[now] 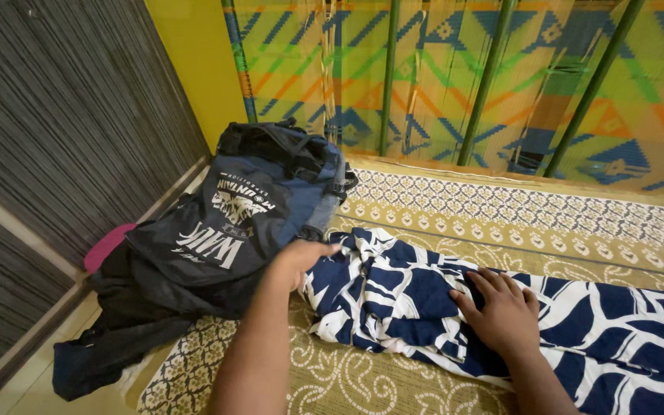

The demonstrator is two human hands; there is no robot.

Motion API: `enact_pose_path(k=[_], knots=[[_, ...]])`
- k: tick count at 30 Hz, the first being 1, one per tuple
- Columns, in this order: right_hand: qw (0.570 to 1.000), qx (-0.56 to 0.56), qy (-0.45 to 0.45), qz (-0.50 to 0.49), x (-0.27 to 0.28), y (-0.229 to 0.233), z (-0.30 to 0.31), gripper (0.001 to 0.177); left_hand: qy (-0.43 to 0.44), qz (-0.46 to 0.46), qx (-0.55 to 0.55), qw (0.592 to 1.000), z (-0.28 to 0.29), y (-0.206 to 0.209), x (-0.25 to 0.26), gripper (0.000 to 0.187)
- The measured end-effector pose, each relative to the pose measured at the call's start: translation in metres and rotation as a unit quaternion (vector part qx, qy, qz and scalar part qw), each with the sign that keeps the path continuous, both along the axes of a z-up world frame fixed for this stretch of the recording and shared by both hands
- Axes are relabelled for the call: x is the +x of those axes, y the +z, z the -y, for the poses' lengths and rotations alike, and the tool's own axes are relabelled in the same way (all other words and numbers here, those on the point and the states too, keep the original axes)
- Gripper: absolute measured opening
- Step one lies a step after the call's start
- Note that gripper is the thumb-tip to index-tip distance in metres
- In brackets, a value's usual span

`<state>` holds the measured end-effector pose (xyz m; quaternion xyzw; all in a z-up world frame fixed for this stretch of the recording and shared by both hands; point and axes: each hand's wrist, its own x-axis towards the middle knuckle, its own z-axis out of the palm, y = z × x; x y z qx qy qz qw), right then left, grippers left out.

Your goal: The person folds a blue and white patterned garment on a bed, then places it into a black backpack. The person then picks up a pair of black pants and begins to fold them.

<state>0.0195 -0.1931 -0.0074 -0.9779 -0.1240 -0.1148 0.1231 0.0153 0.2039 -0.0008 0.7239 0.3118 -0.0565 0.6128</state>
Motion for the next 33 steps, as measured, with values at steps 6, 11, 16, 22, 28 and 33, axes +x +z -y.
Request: enact_pose_path(k=[6, 11, 16, 22, 28, 33], knots=[[1.000, 0.006, 0.001, -0.001, -0.001, 0.002, 0.001, 0.066, -0.035, 0.151, 0.042, 0.987, 0.003, 0.027, -0.029, 0.035], [1.000, -0.002, 0.007, 0.015, -0.003, 0.000, 0.000, 0.064, -0.002, 0.223, 0.348, 0.911, 0.007, 0.029, -0.058, 0.038], [1.000, 0.006, 0.007, 0.024, -0.001, 0.002, 0.001, 0.064, 0.004, 0.139, 0.389, 0.911, 0.016, 0.024, -0.043, 0.072], [0.998, 0.020, 0.011, 0.051, -0.006, 0.000, -0.001, 0.061, 0.023, 0.136, 0.318, 0.938, 0.017, 0.019, 0.005, 0.086], [0.998, 0.030, 0.003, 0.053, -0.006, 0.002, -0.003, 0.058, -0.033, 0.042, 0.353, 0.934, -0.002, -0.011, 0.067, 0.068], [0.998, 0.024, 0.000, 0.060, -0.006, 0.005, -0.005, 0.057, 0.061, 0.244, 0.127, 0.959, -0.004, -0.035, 0.081, 0.050]])
